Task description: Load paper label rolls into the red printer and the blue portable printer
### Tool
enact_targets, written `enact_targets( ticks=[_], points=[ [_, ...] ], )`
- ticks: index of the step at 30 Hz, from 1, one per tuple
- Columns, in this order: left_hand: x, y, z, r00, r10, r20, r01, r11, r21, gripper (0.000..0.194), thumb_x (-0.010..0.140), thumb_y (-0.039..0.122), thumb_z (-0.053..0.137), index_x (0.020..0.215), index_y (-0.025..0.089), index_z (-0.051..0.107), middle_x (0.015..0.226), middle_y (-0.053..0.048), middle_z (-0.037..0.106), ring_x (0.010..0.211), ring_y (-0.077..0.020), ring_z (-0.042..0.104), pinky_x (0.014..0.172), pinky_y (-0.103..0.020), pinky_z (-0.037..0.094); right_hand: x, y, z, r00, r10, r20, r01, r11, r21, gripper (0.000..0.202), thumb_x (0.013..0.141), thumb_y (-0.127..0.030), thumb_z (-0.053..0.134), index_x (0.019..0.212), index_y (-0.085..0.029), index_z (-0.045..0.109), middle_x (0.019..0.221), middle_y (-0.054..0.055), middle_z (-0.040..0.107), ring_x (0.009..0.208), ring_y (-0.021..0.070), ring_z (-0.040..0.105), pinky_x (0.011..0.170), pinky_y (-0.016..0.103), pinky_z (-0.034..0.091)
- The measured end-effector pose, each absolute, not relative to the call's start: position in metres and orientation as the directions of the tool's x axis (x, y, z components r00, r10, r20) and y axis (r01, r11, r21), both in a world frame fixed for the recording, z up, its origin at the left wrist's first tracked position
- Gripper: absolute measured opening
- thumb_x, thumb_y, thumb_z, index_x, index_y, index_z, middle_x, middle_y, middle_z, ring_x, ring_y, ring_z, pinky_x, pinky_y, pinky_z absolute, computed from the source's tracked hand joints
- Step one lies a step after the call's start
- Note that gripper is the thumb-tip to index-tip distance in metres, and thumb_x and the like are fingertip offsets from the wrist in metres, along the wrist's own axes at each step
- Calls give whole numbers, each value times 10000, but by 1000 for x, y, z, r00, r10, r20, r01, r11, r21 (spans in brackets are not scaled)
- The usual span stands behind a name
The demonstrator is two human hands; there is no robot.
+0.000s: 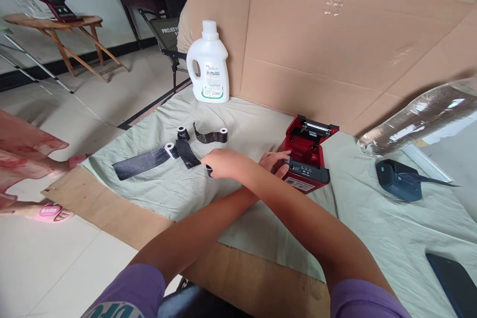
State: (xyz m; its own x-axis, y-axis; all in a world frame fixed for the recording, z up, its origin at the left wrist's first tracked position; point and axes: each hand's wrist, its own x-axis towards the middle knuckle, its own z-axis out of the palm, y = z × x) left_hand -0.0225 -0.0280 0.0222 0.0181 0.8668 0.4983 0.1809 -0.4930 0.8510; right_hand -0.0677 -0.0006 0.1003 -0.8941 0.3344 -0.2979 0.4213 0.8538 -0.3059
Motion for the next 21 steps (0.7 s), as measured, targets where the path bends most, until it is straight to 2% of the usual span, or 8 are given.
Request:
enact_targets(
  ticks=[2,4,6,8,10,14,17,21],
  points=[
    [-23,-28,22,15,861,508,168,-503,848,190,970,288,553,1142,240,619,1374,-70,653,1240,-290,530,1069,-473,468,-72,-5,103,-858,377,-350,478,836,-269,77,795,-206,713,864,-226,683,849,35,681,681,178,590,566,280,325],
    [-23,-28,23,15,866,499,164,-495,853,182,973,285,551,1135,243,621,1371,-70,654,1239,-300,535,1070,-490,467,-80,-5,107,-841,390,-375,506,812,-291,200,775,-359,771,891,-225,680,857,40,678,688,191,598,566,284,339],
    [-23,-28,24,20,872,489,161,-486,859,171,972,272,555,1130,253,618,1367,-65,655,1253,-301,529,1081,-501,463,-96,2,110,-865,403,-301,490,808,-328,289,802,-454,744,957,-221,674,925,52,684,743,206,609,593,288,372],
    [-23,-30,25,24,875,484,157,-481,862,172,973,255,557,1135,267,611,1370,-56,652,1274,-296,515,1097,-505,455,-121,14,111,-899,421,-121,436,840,-322,206,873,-351,673,1029,-217,656,1038,63,679,884,225,605,680,288,413],
    [-24,-31,26,32,880,474,154,-473,868,195,976,243,553,1163,280,596,1391,-49,636,1298,-287,501,1114,-508,447,-151,27,109,-908,418,41,396,885,-246,196,857,-151,641,1046,-205,642,1118,63,655,1055,248,551,817,305,423],
    [-26,-34,29,51,889,454,149,-456,877,194,973,225,562,1160,269,583,1413,-51,623,1315,-273,504,1145,-519,430,-202,49,100,-920,393,8,386,908,-164,322,732,74,619,930,-178,640,960,29,655,1109,233,509,943,326,364],
    [-25,-32,29,39,887,460,152,-460,875,169,964,209,576,1121,271,589,1398,-44,638,1300,-270,517,1144,-521,435,-211,61,94,-928,369,-53,373,912,-172,305,723,67,630,892,-187,631,892,20,666,959,198,568,887,301,368],
    [-21,-26,21,17,885,466,174,-461,870,171,953,200,593,1095,295,589,1369,-32,657,1255,-266,563,1127,-507,458,-174,66,97,-921,374,114,339,910,-240,291,820,-32,553,1048,-208,597,1151,63,647,932,206,588,795,295,401]
  ],
)
